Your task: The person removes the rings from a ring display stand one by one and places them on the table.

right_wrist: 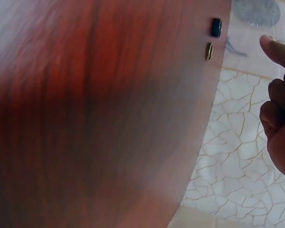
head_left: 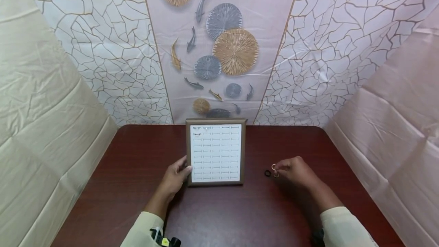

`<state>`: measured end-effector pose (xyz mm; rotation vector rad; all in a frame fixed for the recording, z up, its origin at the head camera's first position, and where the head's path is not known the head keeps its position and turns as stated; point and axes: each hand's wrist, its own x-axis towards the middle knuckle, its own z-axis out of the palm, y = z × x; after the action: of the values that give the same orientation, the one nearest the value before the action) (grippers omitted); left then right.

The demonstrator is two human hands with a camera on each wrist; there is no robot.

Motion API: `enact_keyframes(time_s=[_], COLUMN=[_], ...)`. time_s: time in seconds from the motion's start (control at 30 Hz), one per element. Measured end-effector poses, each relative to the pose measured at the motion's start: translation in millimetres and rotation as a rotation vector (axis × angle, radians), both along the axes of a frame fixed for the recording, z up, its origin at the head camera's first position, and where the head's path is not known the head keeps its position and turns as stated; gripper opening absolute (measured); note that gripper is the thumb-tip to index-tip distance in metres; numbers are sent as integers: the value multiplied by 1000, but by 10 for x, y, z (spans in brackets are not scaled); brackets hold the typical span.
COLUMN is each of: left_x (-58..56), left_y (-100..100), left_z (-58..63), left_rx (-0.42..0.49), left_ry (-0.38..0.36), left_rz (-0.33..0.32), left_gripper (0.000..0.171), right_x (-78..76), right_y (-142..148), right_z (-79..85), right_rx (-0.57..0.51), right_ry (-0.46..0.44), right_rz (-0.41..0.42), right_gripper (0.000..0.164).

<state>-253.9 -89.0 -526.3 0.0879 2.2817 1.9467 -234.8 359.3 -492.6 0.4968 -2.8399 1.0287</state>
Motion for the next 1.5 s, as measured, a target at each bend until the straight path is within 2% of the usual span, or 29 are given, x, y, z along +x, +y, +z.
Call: enact_keyframes(time_s=[0.2, 0.47, 1.0, 1.5], left_x=[0, -14, 19, 3], left_y=[-33, -77, -96, -53], left_z=[27, 35, 33, -18], left_rx=[-14, -25, -23, -29], left_ry=[12, 0, -16, -23], left_rz=[13, 23, 8, -20], left_gripper=[58, 59, 61, 63], right_x=[-15, -65, -51, 24], right_y=[76, 47, 61, 110], right_z=[-52, -94, -144, -140], right_rx=[61, 147, 190, 155], right_ry=[19, -18, -169, -167], right_rz=[90, 167, 174, 171], right_gripper=[14, 14, 14, 10])
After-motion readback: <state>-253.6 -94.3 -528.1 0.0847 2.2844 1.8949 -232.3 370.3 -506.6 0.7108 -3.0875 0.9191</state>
